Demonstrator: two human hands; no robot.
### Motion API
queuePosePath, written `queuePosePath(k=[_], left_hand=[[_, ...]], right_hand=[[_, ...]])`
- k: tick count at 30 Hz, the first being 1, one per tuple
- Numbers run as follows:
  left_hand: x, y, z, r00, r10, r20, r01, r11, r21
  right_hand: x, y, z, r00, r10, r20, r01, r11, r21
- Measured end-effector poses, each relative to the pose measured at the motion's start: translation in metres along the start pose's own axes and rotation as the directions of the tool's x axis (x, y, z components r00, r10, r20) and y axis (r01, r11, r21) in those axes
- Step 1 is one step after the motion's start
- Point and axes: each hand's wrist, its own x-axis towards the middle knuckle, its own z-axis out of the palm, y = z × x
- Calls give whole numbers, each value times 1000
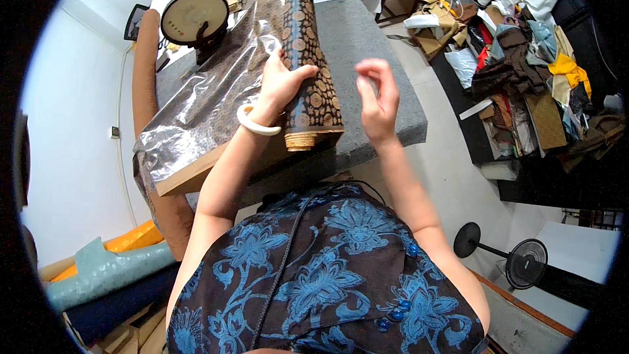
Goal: The person assembles a cushion by placing a circular foam insert into a cardboard frame and covering it with a patterned fabric. They then handle a large roll of brown material and a long cylindrical cushion, moving them around the workspace.
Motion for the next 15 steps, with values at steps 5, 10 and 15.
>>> queuePosePath(k=[5, 10, 15], left_hand=[[-4, 11, 1, 1000, -31, 0, 31, 1000, 0], [-6, 16, 5, 1000, 0, -21, 2, 992, 127], [-15, 37, -21, 988, -85, 127, 26, 912, 410]], right_hand=[[93, 18, 47, 973, 208, 100, -172, 941, -291], [130, 59, 93, 892, 361, 274, -316, 929, -195], [112, 43, 108, 874, 352, 335, -402, 911, 90]])
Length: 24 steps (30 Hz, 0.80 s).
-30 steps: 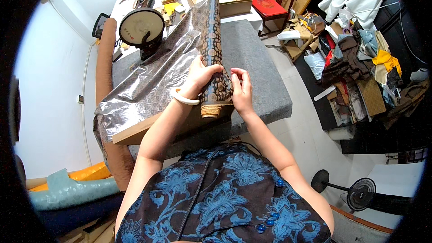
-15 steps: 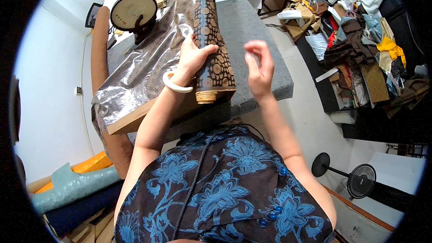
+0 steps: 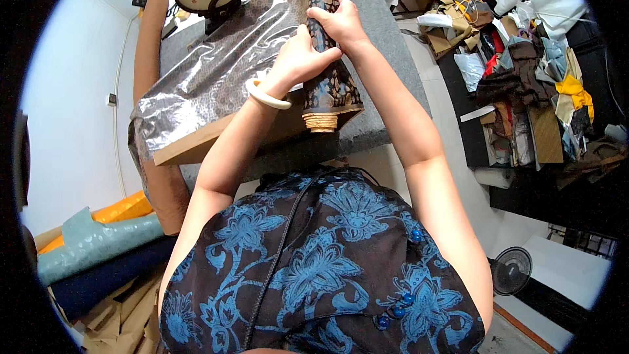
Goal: The person assembles a cushion by placing a circular foam insert into a cardboard frame and covering it with a patterned fabric. They then handle a large roll of brown material and a long cylindrical cushion, moving them around the workspace.
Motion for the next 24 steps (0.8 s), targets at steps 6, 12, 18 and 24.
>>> queuePosePath(k=[6, 12, 18, 24], left_hand=[[-103, -34, -122, 708, 542, -452, -493, 838, 234], [-258, -221, -156, 533, 24, -846, -329, 927, -181], [-244, -304, -82, 787, -112, -607, -262, 829, -493], [-225, -292, -73, 655, -217, -724, -189, 880, -435]], right_hand=[[-3, 8, -15, 1000, 20, 10, -21, 996, 91], [-7, -4, -30, 992, -7, 123, -8, 993, 115], [-7, -14, -54, 968, 92, 235, -126, 983, 135], [-2, -10, -83, 951, 215, 223, -270, 927, 259]])
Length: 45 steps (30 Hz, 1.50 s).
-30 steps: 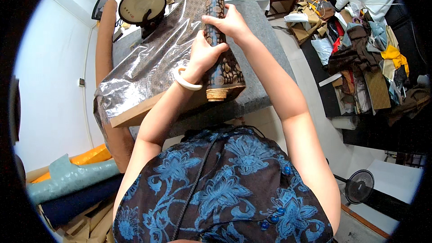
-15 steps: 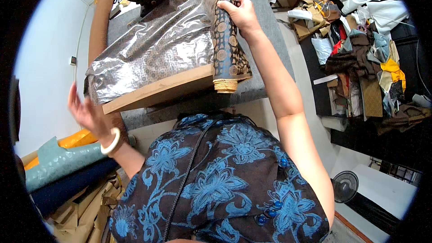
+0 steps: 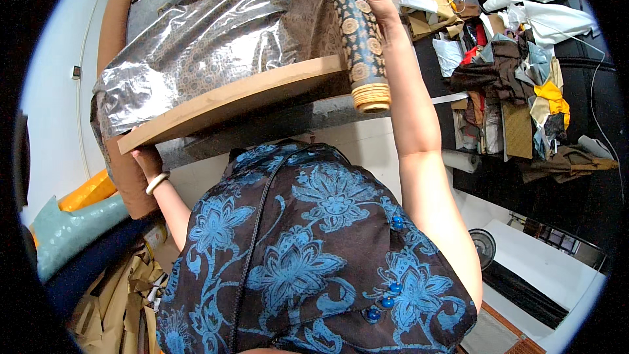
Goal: The person assembles a cushion by placing a circular foam insert into a cardboard frame and covering it with a patterned fabric. They then handle a large roll of brown material and a long cylindrical cushion, moving them around the workspace.
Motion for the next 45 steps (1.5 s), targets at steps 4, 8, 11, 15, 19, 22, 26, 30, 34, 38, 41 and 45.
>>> queuePosePath(k=[4, 8, 11, 15, 19, 22, 26, 30, 34, 38, 41, 45], left_hand=[[3, -7, -8, 1000, -11, -14, 13, 989, 145], [3, -13, -11, 997, -54, 47, 52, 998, 45], [1, -23, -16, 998, 54, 42, -61, 981, 185], [9, -33, -21, 990, 125, 66, -135, 977, 165], [20, -30, -18, 970, 223, 98, -243, 915, 321], [34, -13, 9, 967, 244, 70, -250, 963, 98], [52, 34, 36, 924, 331, 191, -368, 908, 202], [54, 90, 67, 887, 363, 284, -431, 873, 229], [46, 142, 114, 890, 337, 308, -382, 919, 99], [67, 191, 88, 871, 294, 395, -373, 917, 140], [71, 210, 89, 878, 320, 355, -386, 913, 134], [68, 239, 84, 899, 190, 394, -306, 916, 258]], right_hand=[[5, 0, -10, 991, -108, 75, 108, 994, 3], [23, 8, -53, 896, -124, 426, 47, 981, 187], [25, 14, -40, 941, -87, 326, 37, 987, 157], [26, 26, -32, 994, -14, 108, -9, 978, 208], [22, 32, -39, 1000, -5, -2, 5, 990, 142], [17, 32, -47, 999, -39, -27, 41, 993, 114], [4, 31, -58, 967, -249, 53, 251, 967, -41], [16, 9, -103, 966, 80, 246, -160, 933, 323], [21, -9, -141, 923, 188, 337, -276, 932, 235], [19, -8, -105, 929, 286, 236, -318, 941, 113], [29, 14, -91, 963, 228, 142, -243, 965, 100], [55, 56, -61, 867, 391, 308, -426, 903, 50]])
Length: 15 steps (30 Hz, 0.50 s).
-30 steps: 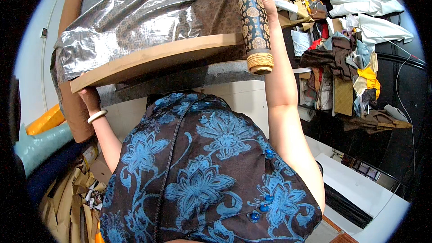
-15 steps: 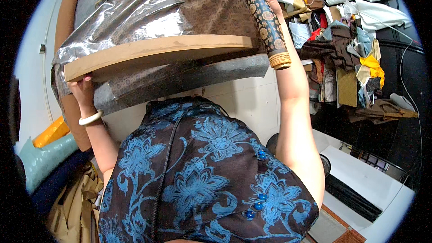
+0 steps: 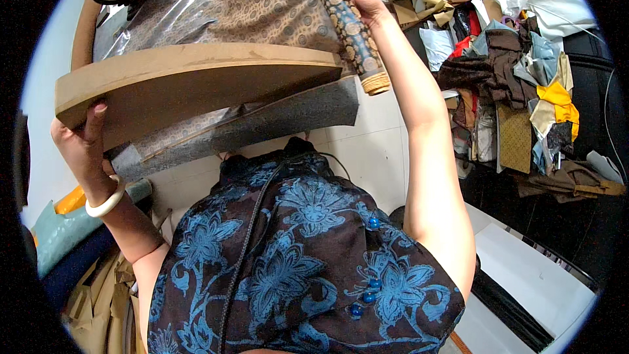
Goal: The person assembles a cushion by placing a circular foam insert into a cardboard frame and covering it with a patterned fabric. They then handle a large roll of brown material and a long cylindrical cushion, moving them around the workspace.
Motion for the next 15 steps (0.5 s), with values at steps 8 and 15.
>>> queuePosePath(k=[8, 15], left_hand=[[31, 30, 58, 977, 70, 202, -115, 968, 221], [45, 55, 128, 949, 242, 201, -311, 809, 499]], right_hand=[[35, 60, -20, 974, 187, -125, -185, 982, 30], [51, 99, -37, 951, 191, -244, -249, 939, -235]])
